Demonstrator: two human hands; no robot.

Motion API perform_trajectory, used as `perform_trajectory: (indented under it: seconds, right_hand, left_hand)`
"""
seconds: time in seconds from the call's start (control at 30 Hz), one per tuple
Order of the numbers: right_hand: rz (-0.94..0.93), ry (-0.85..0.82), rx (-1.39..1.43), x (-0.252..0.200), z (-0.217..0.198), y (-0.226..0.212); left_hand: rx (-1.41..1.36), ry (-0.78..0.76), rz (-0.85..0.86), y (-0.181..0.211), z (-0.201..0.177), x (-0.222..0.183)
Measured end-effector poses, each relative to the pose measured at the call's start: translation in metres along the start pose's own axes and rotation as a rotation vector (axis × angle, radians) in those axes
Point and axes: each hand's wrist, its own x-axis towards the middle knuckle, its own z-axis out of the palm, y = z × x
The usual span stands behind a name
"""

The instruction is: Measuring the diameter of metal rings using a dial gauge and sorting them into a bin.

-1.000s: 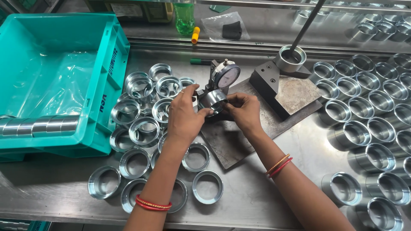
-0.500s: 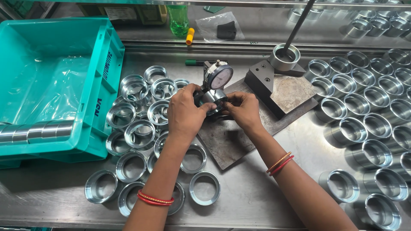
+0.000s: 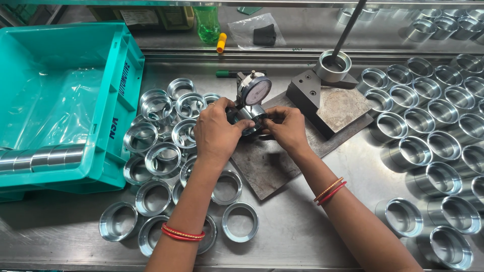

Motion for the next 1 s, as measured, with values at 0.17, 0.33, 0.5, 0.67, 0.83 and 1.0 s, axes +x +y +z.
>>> perform_trajectory:
  seconds: [0.17, 0.33, 0.5, 0.67, 0.83, 1.0]
  right_hand:
    - [-0.028, 0.011, -0.041, 0.0011, -0.0011, -0.0004]
    - [-0.034, 0.017, -0.041, 0.0012, -0.0016, -0.0020]
    - [-0.049, 0.021, -0.070, 0.0011, -0.0020, -0.0021]
    - [-0.077, 0.029, -0.098, 0.0022, -0.0013, -0.0016]
    - [-0.074, 0.033, -0.097, 0.0029, -0.0009, -0.0029]
    - [-0.067, 0.050, -0.123, 0.0029, 0.0008, -0.0066]
  left_hand:
    - [0.015, 0.008, 0.010, 0.0010, 0.0005, 0.0008]
    - [0.027, -0.013, -0.022, 0.0028, -0.0008, 0.0019]
    - [0.046, -0.047, -0.057, 0.0047, -0.0005, 0.0032]
    - [0.059, -0.083, -0.103, 0.0059, -0.0001, 0.0046]
    - [0.060, -0.055, -0.081, 0.0047, 0.0003, 0.0056]
    - [0.062, -0.043, -0.076, 0.0058, 0.0000, 0.0064]
